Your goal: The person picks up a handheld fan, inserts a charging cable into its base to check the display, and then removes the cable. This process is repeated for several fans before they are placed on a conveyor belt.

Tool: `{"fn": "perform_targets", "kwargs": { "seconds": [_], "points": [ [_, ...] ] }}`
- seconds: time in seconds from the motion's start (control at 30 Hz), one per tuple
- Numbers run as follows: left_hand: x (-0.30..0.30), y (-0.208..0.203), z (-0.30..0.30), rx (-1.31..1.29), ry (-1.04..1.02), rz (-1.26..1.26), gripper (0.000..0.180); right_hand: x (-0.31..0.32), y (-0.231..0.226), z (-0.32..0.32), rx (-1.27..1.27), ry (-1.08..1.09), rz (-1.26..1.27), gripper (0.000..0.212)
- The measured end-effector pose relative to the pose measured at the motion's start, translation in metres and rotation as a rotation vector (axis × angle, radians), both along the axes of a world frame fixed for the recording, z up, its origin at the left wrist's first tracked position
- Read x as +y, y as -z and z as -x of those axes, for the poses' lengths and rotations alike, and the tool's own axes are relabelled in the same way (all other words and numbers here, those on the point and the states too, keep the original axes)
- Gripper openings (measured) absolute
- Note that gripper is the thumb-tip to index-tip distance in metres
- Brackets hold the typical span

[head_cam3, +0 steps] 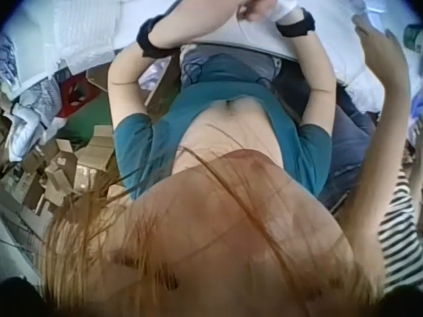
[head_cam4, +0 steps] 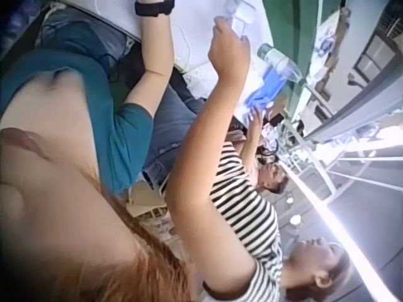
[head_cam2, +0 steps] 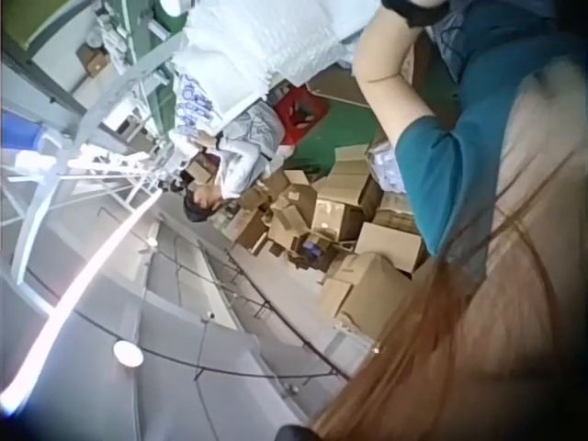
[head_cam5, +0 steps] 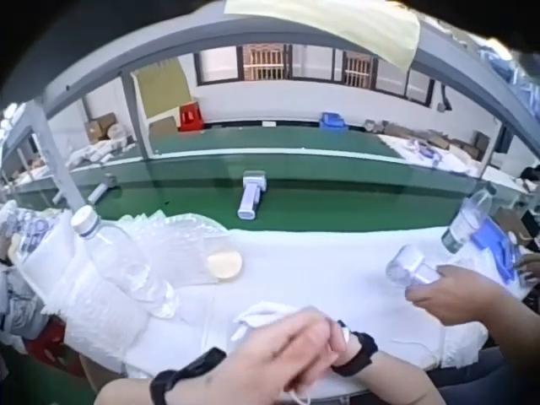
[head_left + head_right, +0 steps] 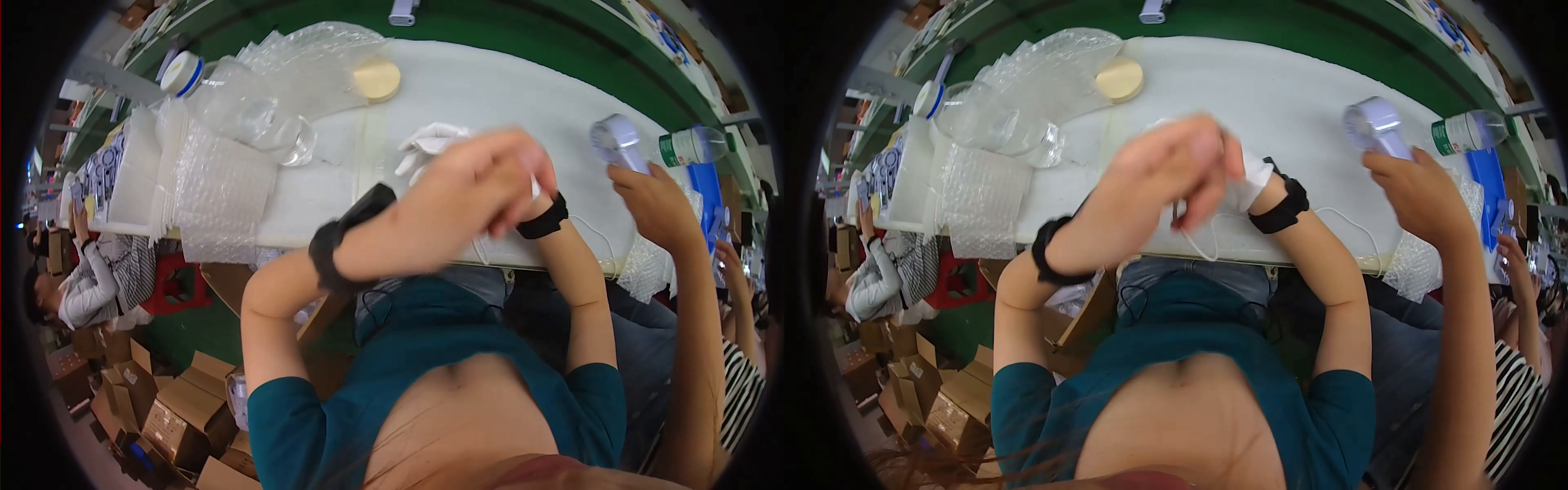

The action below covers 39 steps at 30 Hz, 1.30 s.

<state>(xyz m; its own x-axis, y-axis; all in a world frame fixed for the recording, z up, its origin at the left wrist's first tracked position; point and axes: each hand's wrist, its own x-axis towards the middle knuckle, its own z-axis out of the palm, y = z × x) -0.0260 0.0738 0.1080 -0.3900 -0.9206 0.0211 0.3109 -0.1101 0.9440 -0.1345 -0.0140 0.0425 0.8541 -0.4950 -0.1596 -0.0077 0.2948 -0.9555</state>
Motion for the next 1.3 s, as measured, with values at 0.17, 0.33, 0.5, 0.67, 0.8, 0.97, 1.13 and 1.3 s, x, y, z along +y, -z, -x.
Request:
{"fn": "perform_targets", "kwargs": {
  "seconds": [0.17,0.33,0.5,0.67,0.8,0.97,1.13,1.3],
  "points": [
    [-0.067,0.025,-0.013,0.1,-0.128,-0.118,0.031,0.001,0.006,0.011,0.233,0.069,0.733,0.027],
    [-0.096,0.061,-0.033,0.132,-0.312,-0.173,0.03,-0.013,0.02,0.012,-0.209,0.314,-0.476,0.029],
    [-0.097,0.081,-0.033,0.086,-0.377,-0.302,0.031,-0.013,0.02,0.013,-0.152,0.244,-0.547,0.031],
    [-0.085,0.08,-0.035,0.045,-0.358,-0.267,0.032,-0.014,-0.029,0.03,0.298,0.154,0.37,0.036],
    [-0.079,0.077,-0.03,-0.01,-0.329,-0.23,0.031,-0.04,-0.03,0.081,0.731,0.424,1.114,0.049],
    [-0.071,0.069,-0.019,-0.118,-0.2,-0.167,0.031,-0.071,-0.025,0.104,1.526,0.545,0.898,0.058],
    [-0.068,0.074,-0.011,-0.192,-0.156,-0.083,0.034,-0.076,-0.006,0.109,1.325,0.525,1.01,0.057],
    [-0.065,0.075,-0.013,-0.228,-0.152,-0.1,0.027,-0.068,-0.006,0.079,0.801,0.622,0.72,0.046]
  ]
}}
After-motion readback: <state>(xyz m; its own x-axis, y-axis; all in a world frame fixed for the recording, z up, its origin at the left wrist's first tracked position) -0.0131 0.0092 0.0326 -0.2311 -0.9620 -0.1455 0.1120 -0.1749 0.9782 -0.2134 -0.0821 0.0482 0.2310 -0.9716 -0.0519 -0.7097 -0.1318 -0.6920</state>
